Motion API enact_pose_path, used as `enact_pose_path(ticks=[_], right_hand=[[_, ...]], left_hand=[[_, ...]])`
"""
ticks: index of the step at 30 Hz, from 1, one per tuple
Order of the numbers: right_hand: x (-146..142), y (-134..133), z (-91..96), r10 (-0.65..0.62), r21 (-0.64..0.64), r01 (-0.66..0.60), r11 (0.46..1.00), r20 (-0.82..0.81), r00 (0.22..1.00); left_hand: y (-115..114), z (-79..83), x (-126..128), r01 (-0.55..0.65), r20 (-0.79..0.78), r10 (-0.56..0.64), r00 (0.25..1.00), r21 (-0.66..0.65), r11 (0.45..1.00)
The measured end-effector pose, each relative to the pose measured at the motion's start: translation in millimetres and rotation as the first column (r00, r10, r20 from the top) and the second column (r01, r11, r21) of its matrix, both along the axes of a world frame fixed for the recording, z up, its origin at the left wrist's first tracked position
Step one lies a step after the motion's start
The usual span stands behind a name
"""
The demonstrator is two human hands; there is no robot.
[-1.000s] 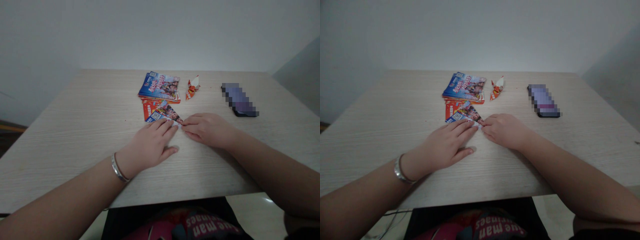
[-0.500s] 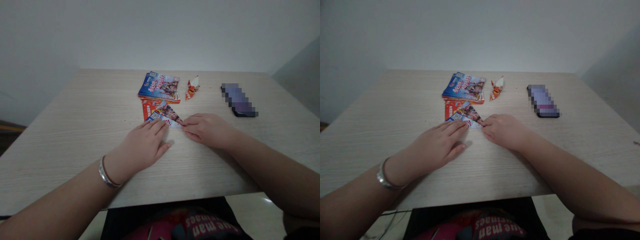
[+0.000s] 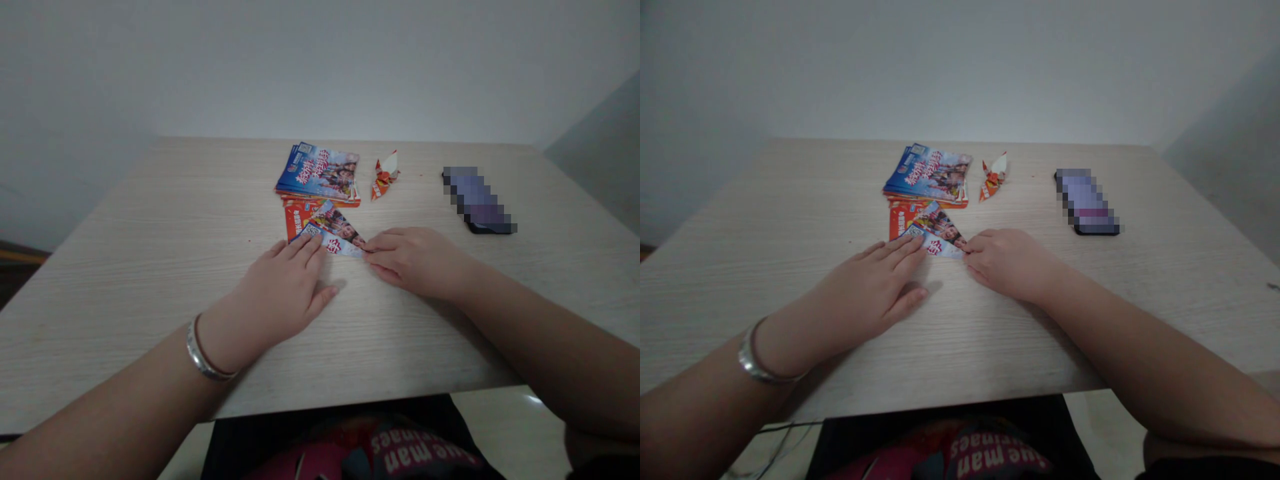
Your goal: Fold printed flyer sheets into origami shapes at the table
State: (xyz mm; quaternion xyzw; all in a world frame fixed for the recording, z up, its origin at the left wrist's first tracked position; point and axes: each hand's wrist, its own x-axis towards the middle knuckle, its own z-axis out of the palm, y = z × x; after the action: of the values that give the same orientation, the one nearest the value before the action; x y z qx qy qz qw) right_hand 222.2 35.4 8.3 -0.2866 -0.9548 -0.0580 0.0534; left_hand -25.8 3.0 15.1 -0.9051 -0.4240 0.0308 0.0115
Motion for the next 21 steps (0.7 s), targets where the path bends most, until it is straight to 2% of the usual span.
enact_pose_path(ticks=[7, 11, 17, 21], right_hand=[[1.6, -0.5, -0.8, -0.028, 0.009, 0.028, 1.000, 0.000, 1.000], [3.6, 0.8, -1.0, -0.023, 0.001, 0.023, 1.000, -0.006, 1.000], [5.3, 0.4, 1.8, -0.021, -0.043, 0.021, 0.999, -0.016, 1.000], [6.9, 0.5, 1.4, -0.011, -0.018, 0.010, 1.000, -0.033, 0.999]], left_hand=[[0.7, 14.8, -3.5, -0.159, -0.088, 0.156, 0.984, -0.038, 0.986], [1.2, 17.6, -0.8, -0.192, -0.113, 0.186, 0.976, -0.047, 0.980], [5.9, 19.4, -6.5, -0.229, -0.111, 0.235, 0.966, 0.060, 0.972], [10.5, 19.1, -5.5, -0.223, -0.130, 0.239, 0.962, 0.131, 0.966]])
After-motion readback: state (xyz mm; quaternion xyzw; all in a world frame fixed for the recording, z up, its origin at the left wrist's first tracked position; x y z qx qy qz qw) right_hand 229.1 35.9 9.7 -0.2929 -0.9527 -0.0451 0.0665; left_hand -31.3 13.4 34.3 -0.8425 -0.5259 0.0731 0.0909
